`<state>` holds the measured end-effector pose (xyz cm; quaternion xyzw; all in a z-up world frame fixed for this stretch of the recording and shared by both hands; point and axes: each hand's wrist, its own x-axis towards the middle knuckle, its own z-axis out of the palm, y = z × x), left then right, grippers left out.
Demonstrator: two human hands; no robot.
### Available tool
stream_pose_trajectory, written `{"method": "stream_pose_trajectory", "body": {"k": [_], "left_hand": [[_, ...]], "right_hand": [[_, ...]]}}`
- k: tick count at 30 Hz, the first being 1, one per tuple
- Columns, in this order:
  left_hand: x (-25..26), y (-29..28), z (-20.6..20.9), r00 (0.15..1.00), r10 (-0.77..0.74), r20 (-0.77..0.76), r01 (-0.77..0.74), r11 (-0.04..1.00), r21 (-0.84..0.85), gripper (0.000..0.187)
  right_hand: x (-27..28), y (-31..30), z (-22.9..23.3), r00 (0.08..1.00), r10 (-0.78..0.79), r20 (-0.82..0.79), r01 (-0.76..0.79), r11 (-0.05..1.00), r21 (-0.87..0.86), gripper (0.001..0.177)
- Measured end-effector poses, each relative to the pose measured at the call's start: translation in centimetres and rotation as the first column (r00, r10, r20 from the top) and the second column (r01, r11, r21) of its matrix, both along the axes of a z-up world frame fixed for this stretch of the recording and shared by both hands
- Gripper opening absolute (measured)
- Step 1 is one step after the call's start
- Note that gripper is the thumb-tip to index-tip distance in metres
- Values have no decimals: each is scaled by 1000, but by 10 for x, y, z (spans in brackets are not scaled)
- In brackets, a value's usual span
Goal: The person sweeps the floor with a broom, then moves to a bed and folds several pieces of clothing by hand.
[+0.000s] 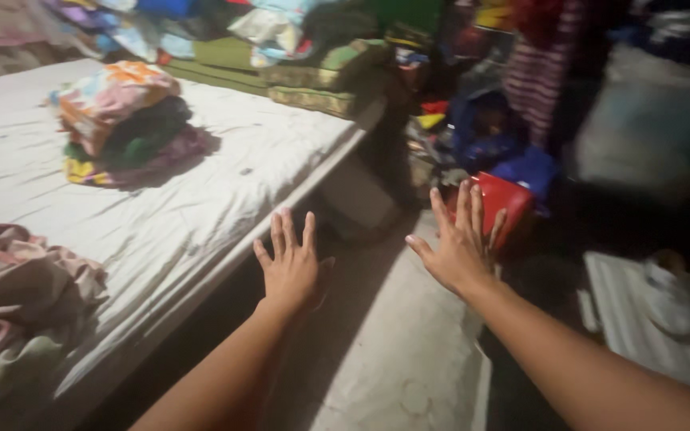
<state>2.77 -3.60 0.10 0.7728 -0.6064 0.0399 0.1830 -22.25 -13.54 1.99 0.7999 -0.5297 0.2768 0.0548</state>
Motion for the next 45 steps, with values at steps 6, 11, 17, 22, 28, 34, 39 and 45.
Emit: {"method": "stream_pose_trajectory", "body": {"k": [6, 11, 17, 22, 28, 34, 39, 45], "left_hand": [[45, -86, 33, 986, 156, -56, -155, 988, 22, 89], [80, -135, 45, 970, 239, -33, -241, 967, -80, 85], [127, -164, 38, 940, 333, -73, -338, 938, -77, 90], [186, -207, 28, 910, 409, -64, -410, 912, -12, 92], [281, -279, 12, 903, 420, -95, -426, 902, -63, 89], [383, -333, 18, 881, 460, -112, -468, 882, -51, 89], [455, -342, 15, 810, 552, -198, -564, 826, -3, 86], [523, -326, -23, 661, 709, -246, -716, 694, 75, 85]], "right_hand": [[60, -104, 21, 991, 128, -35, -129, 991, -42, 98], [100, -173, 28, 973, 230, -9, -230, 971, -66, 94], [153, -224, 23, 953, 301, 18, -301, 954, -4, 95], [207, -266, 21, 948, 319, 1, -319, 948, 13, 94], [295, -334, 17, 948, 313, -57, -310, 949, 53, 93], [409, -404, 26, 930, 366, -40, -364, 930, 42, 91], [496, -434, 23, 916, 388, -104, -382, 921, 73, 88], [585, -470, -4, 866, 490, -100, -467, 864, 188, 85]]}}
